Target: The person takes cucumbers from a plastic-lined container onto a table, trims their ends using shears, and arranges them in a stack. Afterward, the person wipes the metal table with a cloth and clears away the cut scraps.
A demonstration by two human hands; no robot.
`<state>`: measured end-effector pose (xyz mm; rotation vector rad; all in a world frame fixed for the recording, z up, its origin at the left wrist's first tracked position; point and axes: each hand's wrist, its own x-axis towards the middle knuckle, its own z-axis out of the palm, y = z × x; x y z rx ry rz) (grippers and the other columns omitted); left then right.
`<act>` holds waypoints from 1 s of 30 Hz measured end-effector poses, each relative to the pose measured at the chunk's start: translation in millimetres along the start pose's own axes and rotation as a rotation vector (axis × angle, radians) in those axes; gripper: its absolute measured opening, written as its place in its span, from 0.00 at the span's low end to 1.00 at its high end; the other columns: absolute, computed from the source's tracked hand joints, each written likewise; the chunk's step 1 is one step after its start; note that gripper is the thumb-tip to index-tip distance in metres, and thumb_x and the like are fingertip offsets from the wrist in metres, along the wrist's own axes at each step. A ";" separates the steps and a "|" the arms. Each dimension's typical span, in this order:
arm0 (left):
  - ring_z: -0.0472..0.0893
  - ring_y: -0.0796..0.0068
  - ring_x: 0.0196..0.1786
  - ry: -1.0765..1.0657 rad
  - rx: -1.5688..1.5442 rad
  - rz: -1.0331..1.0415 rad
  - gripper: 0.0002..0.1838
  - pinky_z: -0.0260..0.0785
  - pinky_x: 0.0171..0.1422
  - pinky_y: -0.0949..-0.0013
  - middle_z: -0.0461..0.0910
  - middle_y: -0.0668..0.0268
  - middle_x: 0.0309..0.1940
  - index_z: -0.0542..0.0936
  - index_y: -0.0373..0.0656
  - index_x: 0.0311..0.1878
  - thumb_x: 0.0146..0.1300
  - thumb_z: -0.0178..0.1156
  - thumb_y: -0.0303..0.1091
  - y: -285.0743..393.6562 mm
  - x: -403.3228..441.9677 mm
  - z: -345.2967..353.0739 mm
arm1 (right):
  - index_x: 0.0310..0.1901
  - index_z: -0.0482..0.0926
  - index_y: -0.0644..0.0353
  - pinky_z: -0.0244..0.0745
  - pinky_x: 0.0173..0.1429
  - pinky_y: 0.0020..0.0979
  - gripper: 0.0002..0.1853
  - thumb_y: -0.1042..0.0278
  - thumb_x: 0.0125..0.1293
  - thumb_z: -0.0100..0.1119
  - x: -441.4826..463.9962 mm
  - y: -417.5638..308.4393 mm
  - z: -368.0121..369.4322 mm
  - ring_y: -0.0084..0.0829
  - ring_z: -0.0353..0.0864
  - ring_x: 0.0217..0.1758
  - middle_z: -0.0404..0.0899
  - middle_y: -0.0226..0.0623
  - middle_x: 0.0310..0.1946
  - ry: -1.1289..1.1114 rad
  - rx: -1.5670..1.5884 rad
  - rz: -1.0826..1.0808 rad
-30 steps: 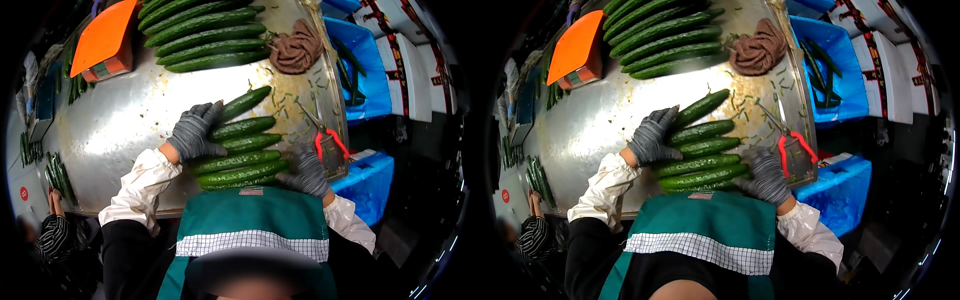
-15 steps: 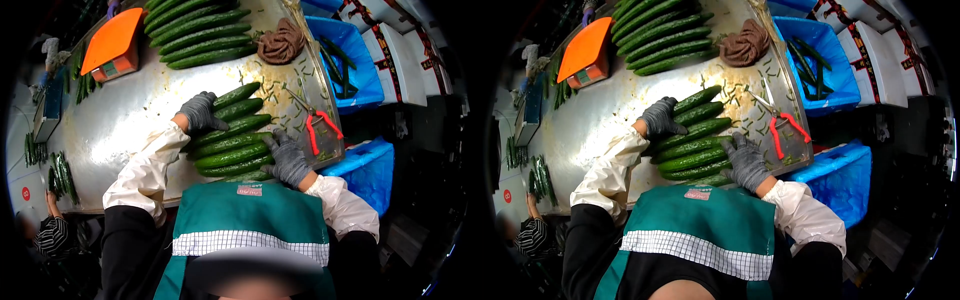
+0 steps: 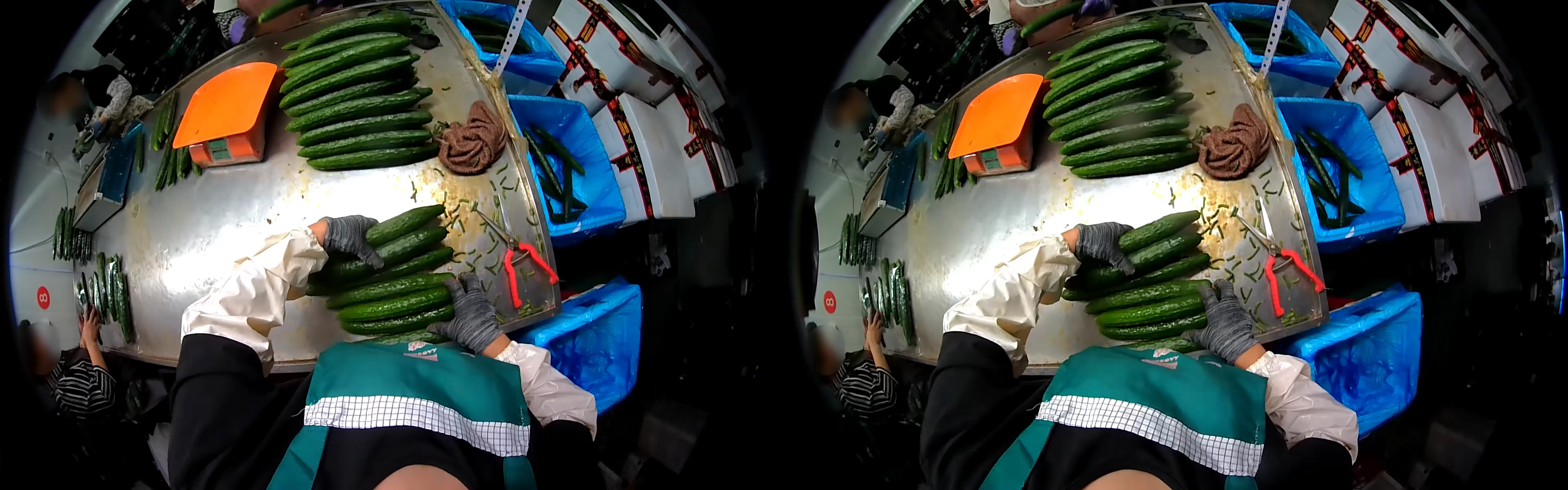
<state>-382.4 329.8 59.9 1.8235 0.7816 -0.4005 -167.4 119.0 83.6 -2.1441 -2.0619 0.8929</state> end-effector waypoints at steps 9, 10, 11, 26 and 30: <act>0.79 0.67 0.40 0.272 0.196 -0.047 0.30 0.69 0.47 0.66 0.80 0.56 0.37 0.74 0.36 0.45 0.35 0.71 0.36 39.5 -34.0 14.0 | 0.60 0.59 0.57 0.65 0.58 0.39 0.48 0.45 0.38 0.70 -0.3 -7.0 -12.2 0.47 0.64 0.58 0.55 0.50 0.57 -0.117 -0.069 0.041; 0.79 0.68 0.39 0.307 0.217 -0.040 0.29 0.69 0.46 0.67 0.80 0.57 0.36 0.74 0.36 0.44 0.35 0.69 0.36 36.6 -33.5 17.0 | 0.60 0.59 0.57 0.65 0.58 0.39 0.48 0.45 0.38 0.70 0.6 -7.2 -12.6 0.47 0.64 0.58 0.55 0.50 0.57 -0.123 -0.071 0.039; 0.79 0.68 0.39 0.308 0.212 -0.042 0.29 0.69 0.46 0.67 0.80 0.57 0.36 0.74 0.36 0.44 0.35 0.69 0.36 37.0 -35.8 17.9 | 0.60 0.59 0.58 0.65 0.59 0.39 0.48 0.45 0.37 0.70 2.7 -7.2 -14.0 0.47 0.64 0.58 0.55 0.51 0.57 -0.135 -0.075 0.028; 0.77 0.51 0.34 1.122 0.877 0.006 0.22 0.69 0.37 0.55 0.77 0.54 0.30 0.70 0.49 0.46 0.46 0.63 0.41 88.0 -57.1 -195.9 | 0.56 0.64 0.54 0.65 0.56 0.43 0.45 0.49 0.33 0.73 0.0 4.7 -2.6 0.51 0.64 0.54 0.59 0.53 0.52 -0.007 0.109 -0.043; 0.77 0.52 0.36 1.243 1.075 0.081 0.15 0.68 0.37 0.53 0.78 0.56 0.32 0.69 0.49 0.45 0.53 0.54 0.35 83.7 -24.8 -274.9 | 0.56 0.63 0.54 0.65 0.55 0.43 0.45 0.46 0.34 0.72 0.4 7.1 -0.1 0.52 0.63 0.55 0.59 0.54 0.52 -0.042 0.076 -0.023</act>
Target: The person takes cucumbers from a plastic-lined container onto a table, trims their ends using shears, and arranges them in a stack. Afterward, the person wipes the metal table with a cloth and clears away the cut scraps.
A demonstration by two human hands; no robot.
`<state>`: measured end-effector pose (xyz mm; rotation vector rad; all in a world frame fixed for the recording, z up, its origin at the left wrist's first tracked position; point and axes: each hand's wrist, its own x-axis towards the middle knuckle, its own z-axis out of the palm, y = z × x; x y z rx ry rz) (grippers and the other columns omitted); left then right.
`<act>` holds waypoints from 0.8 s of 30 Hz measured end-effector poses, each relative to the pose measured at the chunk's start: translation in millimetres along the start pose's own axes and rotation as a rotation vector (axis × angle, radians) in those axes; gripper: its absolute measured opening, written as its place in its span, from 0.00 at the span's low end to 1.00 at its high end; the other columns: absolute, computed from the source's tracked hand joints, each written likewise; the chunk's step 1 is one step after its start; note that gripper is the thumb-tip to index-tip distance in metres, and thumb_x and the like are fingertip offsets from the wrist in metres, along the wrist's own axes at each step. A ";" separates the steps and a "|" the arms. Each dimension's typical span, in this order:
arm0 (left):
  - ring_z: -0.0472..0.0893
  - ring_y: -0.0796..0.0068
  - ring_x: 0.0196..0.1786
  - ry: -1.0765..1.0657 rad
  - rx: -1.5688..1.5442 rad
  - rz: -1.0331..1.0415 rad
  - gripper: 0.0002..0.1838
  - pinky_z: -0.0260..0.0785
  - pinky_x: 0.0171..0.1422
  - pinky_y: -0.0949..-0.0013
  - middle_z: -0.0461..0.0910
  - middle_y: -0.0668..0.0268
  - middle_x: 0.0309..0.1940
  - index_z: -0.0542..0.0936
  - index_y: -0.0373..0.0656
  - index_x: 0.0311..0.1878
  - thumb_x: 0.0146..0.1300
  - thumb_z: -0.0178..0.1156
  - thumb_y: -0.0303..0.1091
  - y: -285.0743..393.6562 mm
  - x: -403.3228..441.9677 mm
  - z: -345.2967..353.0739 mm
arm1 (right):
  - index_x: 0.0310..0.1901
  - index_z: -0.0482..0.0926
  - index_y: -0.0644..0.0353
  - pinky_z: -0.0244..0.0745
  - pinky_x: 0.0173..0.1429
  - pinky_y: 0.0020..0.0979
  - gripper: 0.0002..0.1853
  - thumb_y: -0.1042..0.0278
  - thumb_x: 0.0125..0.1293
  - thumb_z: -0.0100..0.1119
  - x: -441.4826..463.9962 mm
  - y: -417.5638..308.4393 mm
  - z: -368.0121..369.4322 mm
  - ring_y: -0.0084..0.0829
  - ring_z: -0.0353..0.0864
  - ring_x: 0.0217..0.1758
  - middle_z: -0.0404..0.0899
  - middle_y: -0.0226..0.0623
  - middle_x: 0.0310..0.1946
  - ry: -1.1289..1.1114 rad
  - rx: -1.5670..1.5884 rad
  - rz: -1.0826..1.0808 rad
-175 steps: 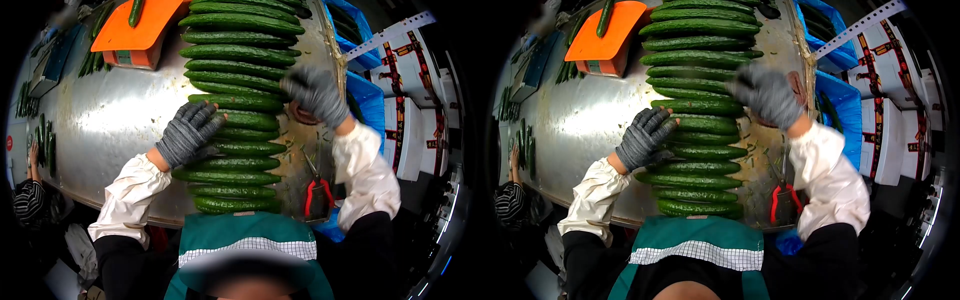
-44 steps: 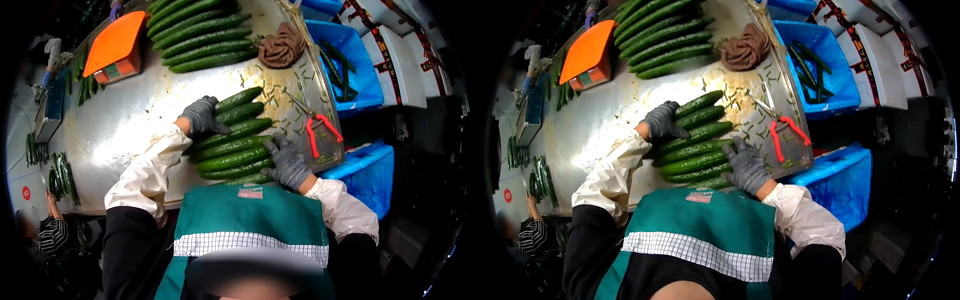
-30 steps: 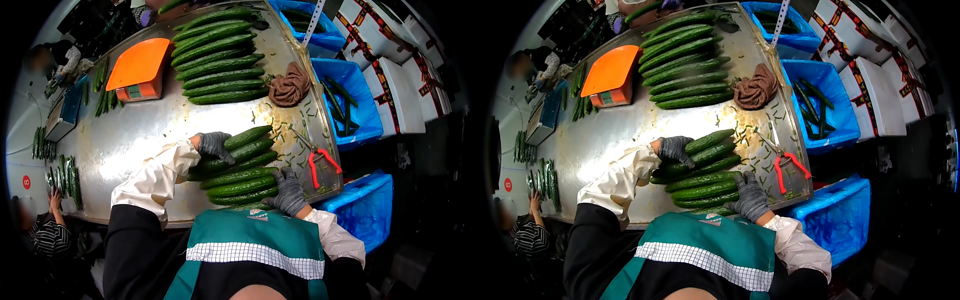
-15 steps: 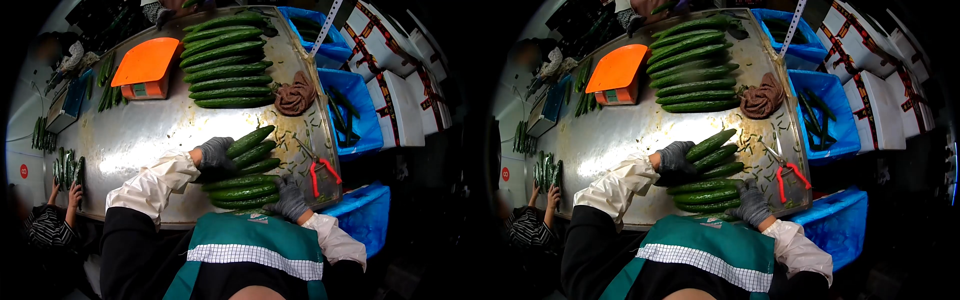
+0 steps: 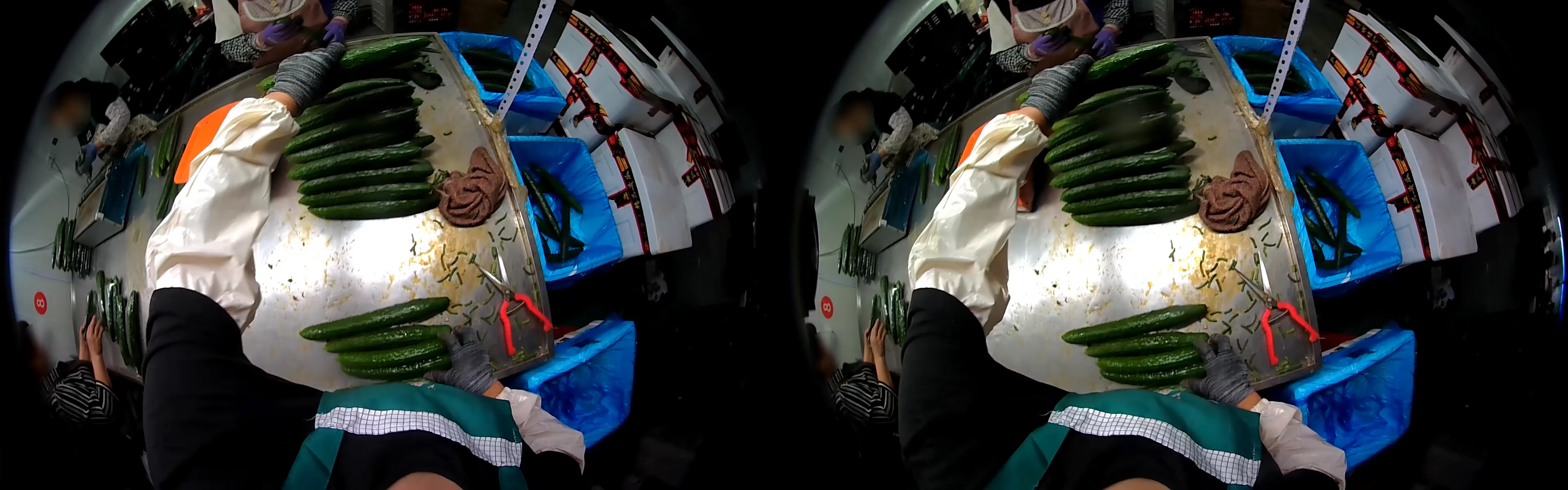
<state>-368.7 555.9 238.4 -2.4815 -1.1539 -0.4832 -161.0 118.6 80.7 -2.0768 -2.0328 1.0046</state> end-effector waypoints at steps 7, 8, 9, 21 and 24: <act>0.77 0.56 0.43 -0.018 0.066 0.025 0.19 0.68 0.43 0.55 0.77 0.58 0.40 0.68 0.50 0.49 0.52 0.55 0.36 -15.7 17.9 50.3 | 0.59 0.63 0.53 0.63 0.58 0.43 0.45 0.45 0.38 0.69 0.7 12.4 10.9 0.52 0.62 0.58 0.57 0.54 0.55 -0.023 0.008 -0.043; 0.75 0.57 0.46 -0.049 0.057 -0.003 0.21 0.68 0.46 0.56 0.75 0.58 0.44 0.68 0.49 0.49 0.51 0.56 0.37 -15.5 15.4 53.3 | 0.59 0.63 0.53 0.63 0.58 0.43 0.45 0.45 0.38 0.69 0.4 16.0 15.3 0.52 0.62 0.58 0.57 0.54 0.55 -0.026 0.017 -0.040; 0.75 0.57 0.46 -0.058 0.056 0.003 0.21 0.68 0.46 0.56 0.75 0.58 0.44 0.68 0.49 0.49 0.51 0.56 0.37 -15.5 12.9 55.7 | 0.59 0.63 0.53 0.64 0.57 0.44 0.45 0.44 0.38 0.69 -0.3 19.6 18.9 0.53 0.62 0.57 0.57 0.55 0.55 0.028 0.029 -0.105; 0.69 0.55 0.54 0.000 0.057 0.032 0.29 0.60 0.55 0.56 0.69 0.55 0.52 0.65 0.46 0.57 0.55 0.54 0.49 -11.4 -6.3 66.0 | 0.59 0.62 0.57 0.66 0.55 0.45 0.45 0.44 0.39 0.68 0.7 26.3 27.8 0.54 0.64 0.55 0.58 0.57 0.53 0.077 0.047 -0.169; 0.66 0.55 0.58 -0.024 0.072 0.053 0.30 0.55 0.60 0.54 0.66 0.54 0.55 0.62 0.48 0.60 0.57 0.49 0.53 -8.3 -8.7 63.6 | 0.59 0.60 0.57 0.66 0.55 0.45 0.46 0.45 0.40 0.68 1.5 29.6 30.2 0.54 0.65 0.54 0.57 0.57 0.54 0.095 0.069 -0.190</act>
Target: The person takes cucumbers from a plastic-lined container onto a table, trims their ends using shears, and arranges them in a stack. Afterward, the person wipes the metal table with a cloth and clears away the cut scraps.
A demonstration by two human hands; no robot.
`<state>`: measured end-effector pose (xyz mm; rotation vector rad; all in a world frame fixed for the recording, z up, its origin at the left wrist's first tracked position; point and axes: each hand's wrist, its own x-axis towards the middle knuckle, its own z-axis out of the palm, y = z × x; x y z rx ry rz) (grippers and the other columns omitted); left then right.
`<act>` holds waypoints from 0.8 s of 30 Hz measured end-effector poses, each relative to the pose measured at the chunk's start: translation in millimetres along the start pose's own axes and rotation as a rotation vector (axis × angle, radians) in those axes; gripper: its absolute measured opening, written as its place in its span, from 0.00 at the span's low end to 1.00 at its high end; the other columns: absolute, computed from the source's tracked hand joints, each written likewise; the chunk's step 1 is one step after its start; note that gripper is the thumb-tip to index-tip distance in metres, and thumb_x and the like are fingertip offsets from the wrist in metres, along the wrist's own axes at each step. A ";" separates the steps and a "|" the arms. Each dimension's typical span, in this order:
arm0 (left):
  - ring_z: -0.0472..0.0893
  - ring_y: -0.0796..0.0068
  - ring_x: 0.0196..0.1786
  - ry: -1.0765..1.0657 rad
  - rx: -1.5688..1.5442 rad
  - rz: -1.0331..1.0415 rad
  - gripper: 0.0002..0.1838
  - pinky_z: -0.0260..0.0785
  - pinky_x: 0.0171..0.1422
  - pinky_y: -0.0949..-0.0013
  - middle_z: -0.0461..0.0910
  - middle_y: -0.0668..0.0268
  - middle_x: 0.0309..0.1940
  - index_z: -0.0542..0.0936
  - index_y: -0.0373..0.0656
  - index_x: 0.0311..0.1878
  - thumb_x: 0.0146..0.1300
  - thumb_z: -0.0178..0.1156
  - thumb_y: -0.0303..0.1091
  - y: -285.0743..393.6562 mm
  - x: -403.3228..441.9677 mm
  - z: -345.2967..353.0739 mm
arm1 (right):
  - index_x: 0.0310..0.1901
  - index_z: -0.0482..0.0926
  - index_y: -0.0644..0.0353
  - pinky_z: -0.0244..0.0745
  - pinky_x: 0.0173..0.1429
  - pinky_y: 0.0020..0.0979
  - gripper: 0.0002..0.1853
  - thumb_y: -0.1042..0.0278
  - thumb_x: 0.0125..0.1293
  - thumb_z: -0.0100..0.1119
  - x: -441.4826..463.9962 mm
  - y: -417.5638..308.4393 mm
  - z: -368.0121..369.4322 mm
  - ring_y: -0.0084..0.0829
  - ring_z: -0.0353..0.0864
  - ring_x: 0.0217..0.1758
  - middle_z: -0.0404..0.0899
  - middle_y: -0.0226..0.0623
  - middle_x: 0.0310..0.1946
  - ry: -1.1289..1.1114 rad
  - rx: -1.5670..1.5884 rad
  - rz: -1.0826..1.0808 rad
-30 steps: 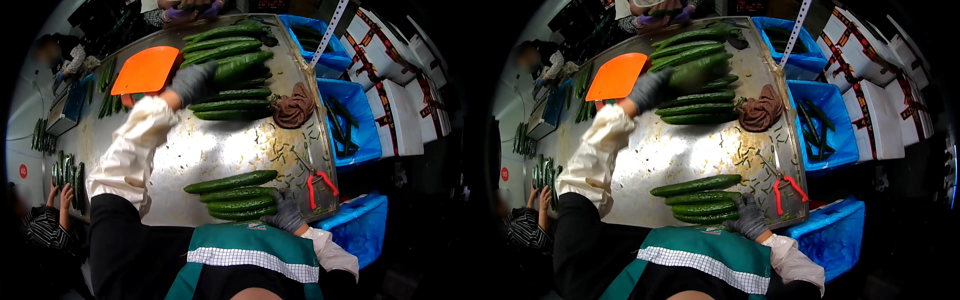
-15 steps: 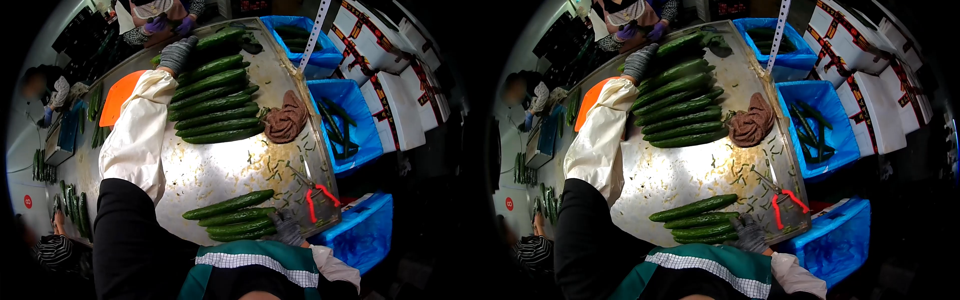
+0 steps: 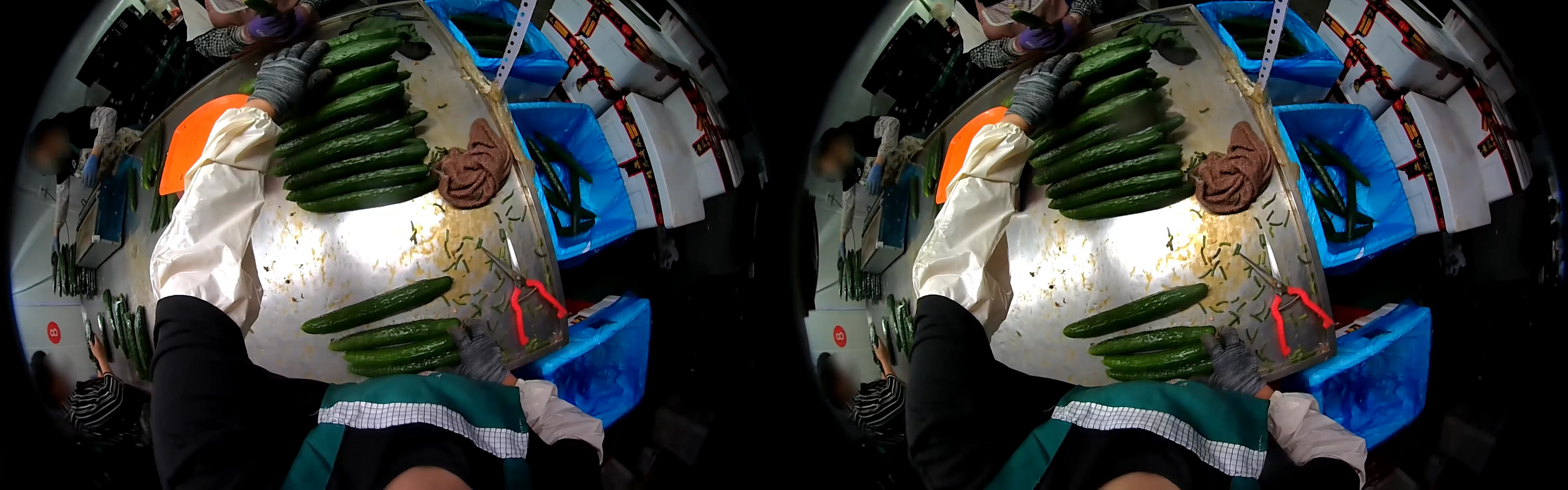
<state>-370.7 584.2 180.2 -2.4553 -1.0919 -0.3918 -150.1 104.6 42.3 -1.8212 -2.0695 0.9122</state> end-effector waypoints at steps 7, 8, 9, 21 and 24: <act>0.63 0.55 0.61 0.110 -0.012 -0.029 0.32 0.56 0.61 0.52 0.63 0.57 0.60 0.59 0.57 0.63 0.57 0.50 0.57 -8.1 -9.0 31.3 | 0.59 0.59 0.56 0.66 0.54 0.46 0.46 0.44 0.38 0.68 11.4 -25.1 -31.0 0.52 0.65 0.54 0.58 0.56 0.53 -0.237 -0.004 0.255; 0.64 0.53 0.60 0.067 -0.087 -0.021 0.31 0.56 0.61 0.55 0.64 0.54 0.59 0.60 0.54 0.63 0.58 0.49 0.53 -9.9 -8.2 31.1 | 0.59 0.60 0.56 0.66 0.55 0.45 0.46 0.44 0.38 0.68 11.3 -20.6 -27.2 0.53 0.65 0.54 0.58 0.56 0.53 -0.216 0.018 0.240; 0.64 0.50 0.60 0.024 -0.160 -0.013 0.29 0.55 0.62 0.58 0.64 0.51 0.58 0.60 0.52 0.64 0.60 0.48 0.50 -10.9 -7.5 29.1 | 0.58 0.60 0.57 0.65 0.55 0.44 0.46 0.44 0.38 0.68 11.5 -17.1 -25.4 0.53 0.65 0.54 0.58 0.57 0.53 -0.193 0.039 0.222; 0.66 0.49 0.55 0.217 -0.239 0.082 0.32 0.59 0.59 0.59 0.65 0.47 0.54 0.62 0.39 0.59 0.52 0.57 0.40 16.1 -16.6 1.8 | 0.57 0.63 0.55 0.65 0.57 0.41 0.41 0.52 0.39 0.69 10.1 -14.6 -31.9 0.51 0.65 0.55 0.60 0.54 0.53 -0.209 0.096 0.205; 0.67 0.55 0.58 0.341 -0.398 0.090 0.30 0.61 0.59 0.61 0.68 0.53 0.55 0.62 0.45 0.61 0.55 0.59 0.39 80.5 -66.8 -30.3 | 0.51 0.68 0.56 0.67 0.54 0.40 0.35 0.55 0.40 0.70 7.3 -10.5 -27.3 0.48 0.69 0.49 0.65 0.50 0.46 -0.032 0.263 0.162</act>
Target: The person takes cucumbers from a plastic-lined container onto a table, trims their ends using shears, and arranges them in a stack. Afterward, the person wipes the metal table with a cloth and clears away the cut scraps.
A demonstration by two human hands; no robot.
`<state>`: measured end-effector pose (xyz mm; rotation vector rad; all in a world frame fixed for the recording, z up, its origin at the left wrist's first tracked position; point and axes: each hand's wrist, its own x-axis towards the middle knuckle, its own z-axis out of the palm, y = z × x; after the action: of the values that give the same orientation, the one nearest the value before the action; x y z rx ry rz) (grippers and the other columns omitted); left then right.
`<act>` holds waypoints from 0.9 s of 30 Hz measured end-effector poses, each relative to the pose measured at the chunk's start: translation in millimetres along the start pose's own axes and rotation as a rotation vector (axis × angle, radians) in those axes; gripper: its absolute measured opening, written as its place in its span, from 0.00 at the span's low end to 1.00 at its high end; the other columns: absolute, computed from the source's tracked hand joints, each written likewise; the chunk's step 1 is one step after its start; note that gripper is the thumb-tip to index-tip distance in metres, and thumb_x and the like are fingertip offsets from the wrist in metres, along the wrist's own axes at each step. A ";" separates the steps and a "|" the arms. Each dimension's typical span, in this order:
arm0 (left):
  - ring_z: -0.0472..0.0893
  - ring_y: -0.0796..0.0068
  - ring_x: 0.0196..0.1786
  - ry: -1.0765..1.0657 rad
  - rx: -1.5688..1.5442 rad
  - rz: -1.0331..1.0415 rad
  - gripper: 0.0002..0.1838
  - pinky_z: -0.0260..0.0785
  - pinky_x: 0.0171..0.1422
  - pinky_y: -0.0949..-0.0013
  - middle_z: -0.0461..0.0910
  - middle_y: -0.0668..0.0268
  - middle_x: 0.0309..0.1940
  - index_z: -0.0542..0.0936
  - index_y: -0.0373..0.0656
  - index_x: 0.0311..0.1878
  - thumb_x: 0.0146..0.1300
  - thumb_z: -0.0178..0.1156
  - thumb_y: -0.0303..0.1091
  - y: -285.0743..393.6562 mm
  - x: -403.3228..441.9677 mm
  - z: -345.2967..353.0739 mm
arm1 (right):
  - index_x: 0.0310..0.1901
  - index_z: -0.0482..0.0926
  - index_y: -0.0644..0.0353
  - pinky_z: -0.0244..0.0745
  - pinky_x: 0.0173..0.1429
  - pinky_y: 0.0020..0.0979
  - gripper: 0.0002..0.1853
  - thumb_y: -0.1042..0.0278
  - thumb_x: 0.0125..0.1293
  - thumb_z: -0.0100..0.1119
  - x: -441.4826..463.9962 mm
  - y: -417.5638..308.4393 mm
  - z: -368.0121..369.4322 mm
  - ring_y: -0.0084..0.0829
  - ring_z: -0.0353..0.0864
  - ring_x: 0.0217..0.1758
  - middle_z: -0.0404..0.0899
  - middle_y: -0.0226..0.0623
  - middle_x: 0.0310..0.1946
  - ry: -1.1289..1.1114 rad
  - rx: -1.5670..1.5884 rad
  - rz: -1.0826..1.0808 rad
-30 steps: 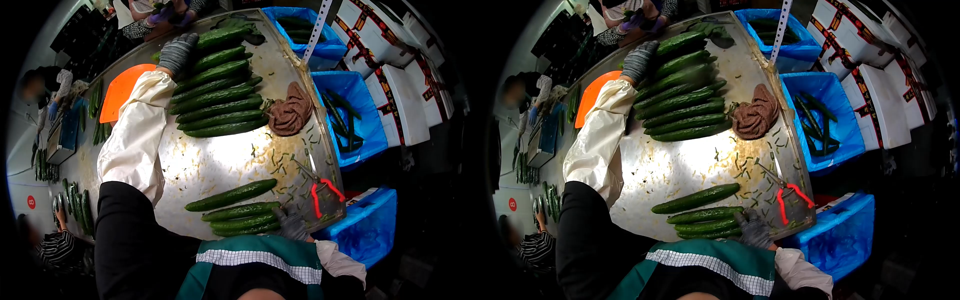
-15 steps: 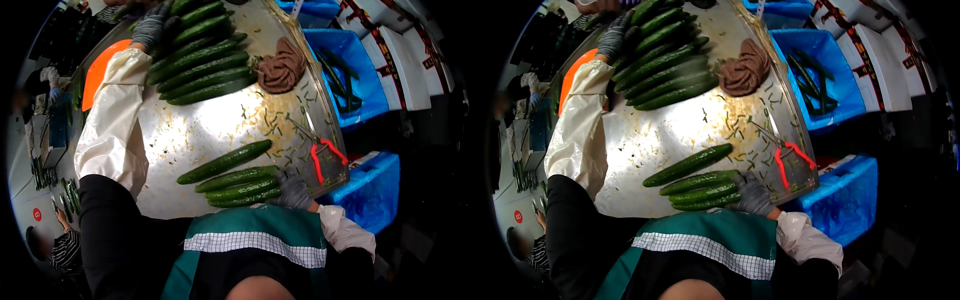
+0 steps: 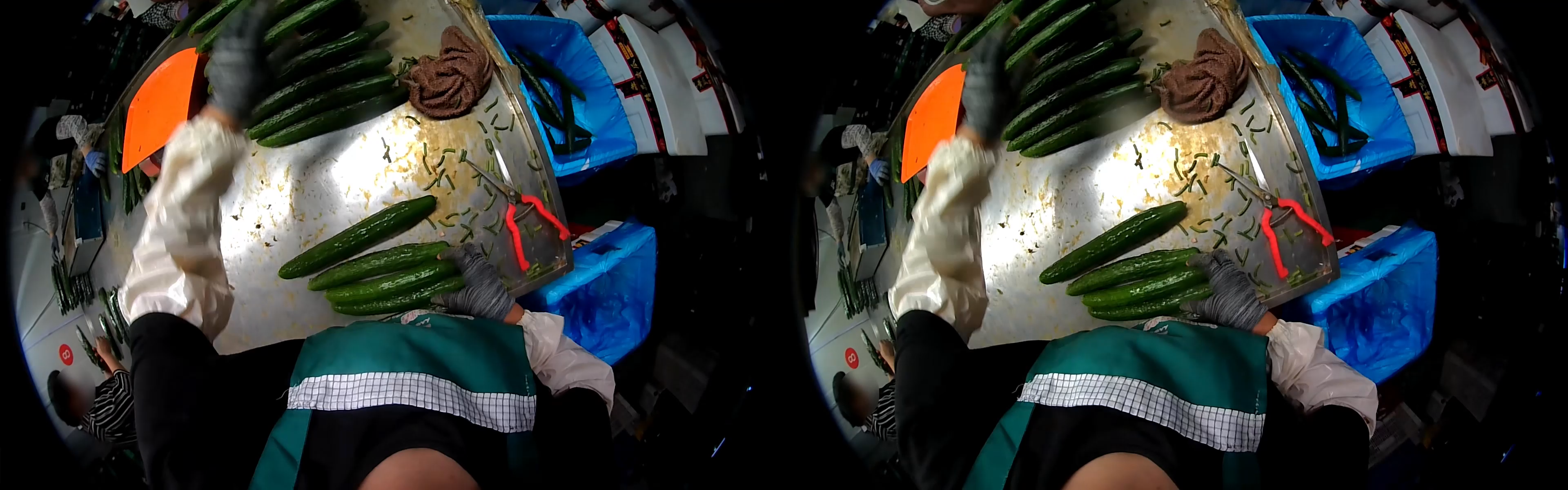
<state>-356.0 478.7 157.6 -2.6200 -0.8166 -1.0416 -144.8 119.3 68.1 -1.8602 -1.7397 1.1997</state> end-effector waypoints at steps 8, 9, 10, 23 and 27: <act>0.60 0.44 0.59 -1.147 -0.299 0.000 0.61 0.53 0.60 0.46 0.52 0.46 0.63 0.53 0.52 0.67 0.26 0.70 0.60 187.4 -150.7 -51.7 | 0.44 0.72 0.60 0.70 0.49 0.35 0.25 0.66 0.43 0.69 -0.6 17.7 17.8 0.43 0.74 0.44 0.73 0.45 0.40 0.248 0.249 0.002; 0.58 0.44 0.61 -1.127 -0.309 -0.063 0.61 0.52 0.61 0.44 0.50 0.46 0.64 0.51 0.58 0.67 0.25 0.70 0.61 192.8 -156.1 -54.1 | 0.44 0.72 0.60 0.70 0.49 0.35 0.25 0.66 0.43 0.69 0.2 16.4 18.8 0.43 0.74 0.44 0.73 0.45 0.40 0.251 0.248 0.003; 0.56 0.44 0.63 -1.107 -0.319 -0.127 0.62 0.50 0.61 0.42 0.48 0.46 0.65 0.49 0.63 0.67 0.25 0.69 0.62 196.3 -159.7 -54.6 | 0.44 0.72 0.60 0.70 0.49 0.35 0.25 0.66 0.43 0.70 0.9 15.4 19.7 0.41 0.74 0.43 0.73 0.45 0.40 0.255 0.292 0.045; 0.60 0.45 0.59 -1.168 -0.280 -0.331 0.63 0.53 0.62 0.51 0.59 0.42 0.58 0.49 0.56 0.68 0.23 0.72 0.54 212.0 -152.3 -53.2 | 0.55 0.62 0.59 0.73 0.39 0.35 0.33 0.67 0.48 0.68 7.6 -12.5 12.0 0.32 0.72 0.45 0.74 0.39 0.42 0.081 1.171 0.561; 0.59 0.44 0.60 -1.157 -0.305 -0.376 0.65 0.53 0.63 0.53 0.58 0.41 0.58 0.48 0.54 0.68 0.22 0.73 0.52 211.4 -154.1 -54.5 | 0.56 0.60 0.57 0.75 0.31 0.37 0.37 0.64 0.46 0.70 23.3 -25.3 9.7 0.35 0.74 0.42 0.75 0.40 0.41 0.121 1.062 0.639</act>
<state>-360.0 219.0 94.7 -3.3142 -1.4590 0.5188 -170.9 143.3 72.5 -1.6854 -0.2105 1.6882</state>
